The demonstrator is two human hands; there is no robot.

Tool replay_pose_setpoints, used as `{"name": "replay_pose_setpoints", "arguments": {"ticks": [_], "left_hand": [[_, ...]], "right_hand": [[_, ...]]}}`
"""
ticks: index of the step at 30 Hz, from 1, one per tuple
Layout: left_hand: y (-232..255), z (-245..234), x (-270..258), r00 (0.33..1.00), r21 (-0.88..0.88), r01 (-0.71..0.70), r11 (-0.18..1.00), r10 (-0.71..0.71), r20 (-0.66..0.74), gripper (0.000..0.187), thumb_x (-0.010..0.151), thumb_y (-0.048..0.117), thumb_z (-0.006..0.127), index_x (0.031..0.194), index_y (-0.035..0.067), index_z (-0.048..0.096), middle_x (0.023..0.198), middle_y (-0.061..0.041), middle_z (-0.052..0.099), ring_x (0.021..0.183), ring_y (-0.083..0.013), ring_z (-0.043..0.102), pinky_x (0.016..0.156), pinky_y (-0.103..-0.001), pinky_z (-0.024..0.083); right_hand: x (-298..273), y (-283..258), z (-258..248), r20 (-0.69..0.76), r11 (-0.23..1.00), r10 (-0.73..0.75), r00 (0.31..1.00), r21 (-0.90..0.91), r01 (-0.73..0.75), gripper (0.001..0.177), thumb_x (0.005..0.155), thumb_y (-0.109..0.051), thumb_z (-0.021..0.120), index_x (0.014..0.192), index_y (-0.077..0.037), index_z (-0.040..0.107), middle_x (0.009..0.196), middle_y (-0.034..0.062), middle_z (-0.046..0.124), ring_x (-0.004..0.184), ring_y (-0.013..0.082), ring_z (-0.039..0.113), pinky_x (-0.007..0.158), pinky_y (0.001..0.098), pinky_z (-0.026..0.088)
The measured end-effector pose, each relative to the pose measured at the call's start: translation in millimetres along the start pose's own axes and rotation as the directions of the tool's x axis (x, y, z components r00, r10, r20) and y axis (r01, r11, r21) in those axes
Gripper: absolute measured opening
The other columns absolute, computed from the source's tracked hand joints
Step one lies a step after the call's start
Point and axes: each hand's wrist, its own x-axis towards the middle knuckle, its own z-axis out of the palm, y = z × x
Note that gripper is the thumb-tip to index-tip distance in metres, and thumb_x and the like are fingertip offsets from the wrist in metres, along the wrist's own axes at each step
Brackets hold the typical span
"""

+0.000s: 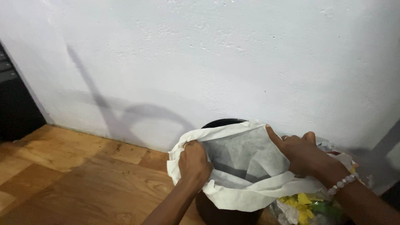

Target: The person removes crumpled yellow and white paper and plastic bags from a black trash can, placing them into a larger plastic bag. After emptying the can, the person lines it with a new white cloth bag.

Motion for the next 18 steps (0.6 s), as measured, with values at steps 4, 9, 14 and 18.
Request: {"name": "replay_pose_setpoints", "arguments": {"ticks": [4, 9, 14, 18], "left_hand": [[-6, -5, -4, 0.999, 0.012, 0.000, 1.000, 0.001, -0.032, 0.053, 0.070, 0.003, 0.083, 0.115, -0.010, 0.059, 0.115, -0.030, 0.063, 0.105, -0.0441, 0.068, 0.088, -0.046, 0.058], [-23, -27, -18, 0.998, 0.003, 0.025, 1.000, -0.025, -0.062, 0.064, 0.066, 0.004, 0.086, 0.120, -0.010, 0.053, 0.114, -0.029, 0.064, 0.105, -0.0450, 0.066, 0.088, -0.048, 0.057], [-30, -45, -25, 0.997, 0.166, 0.080, 0.983, -0.083, 0.010, 0.071, 0.067, 0.005, 0.084, 0.126, -0.005, 0.047, 0.115, -0.027, 0.063, 0.101, -0.0417, 0.069, 0.082, -0.046, 0.059], [-29, -53, -28, 0.999, 0.361, -0.051, 0.931, 0.054, 0.001, 0.067, 0.074, 0.009, 0.078, 0.131, 0.001, 0.046, 0.119, -0.028, 0.061, 0.084, -0.0377, 0.073, 0.066, -0.045, 0.060]], "right_hand": [[0, -6, 0, -0.021, 0.999, -0.027, 0.999, -0.035, 0.026, 0.124, 0.082, 0.002, 0.077, 0.166, -0.027, -0.010, 0.122, 0.0053, 0.069, 0.114, 0.0209, 0.063, 0.098, 0.0424, 0.035], [-6, -23, -8, -0.063, 0.994, -0.105, 0.992, -0.036, 0.103, 0.128, 0.078, -0.017, 0.085, 0.163, -0.026, -0.010, 0.127, 0.0083, 0.065, 0.118, 0.0242, 0.062, 0.099, 0.0454, 0.040], [-15, -32, -14, -0.163, 0.974, -0.198, 0.967, 0.079, 0.213, 0.133, 0.073, -0.025, 0.089, 0.162, -0.025, -0.010, 0.141, 0.0213, 0.049, 0.117, 0.0352, 0.064, 0.098, 0.0447, 0.055], [-21, -28, -20, -0.152, 0.972, -0.167, 0.974, 0.140, 0.188, 0.143, 0.066, -0.018, 0.094, 0.163, -0.034, -0.010, 0.150, 0.0193, 0.039, 0.119, 0.0335, 0.063, 0.096, 0.0412, 0.059]]}}
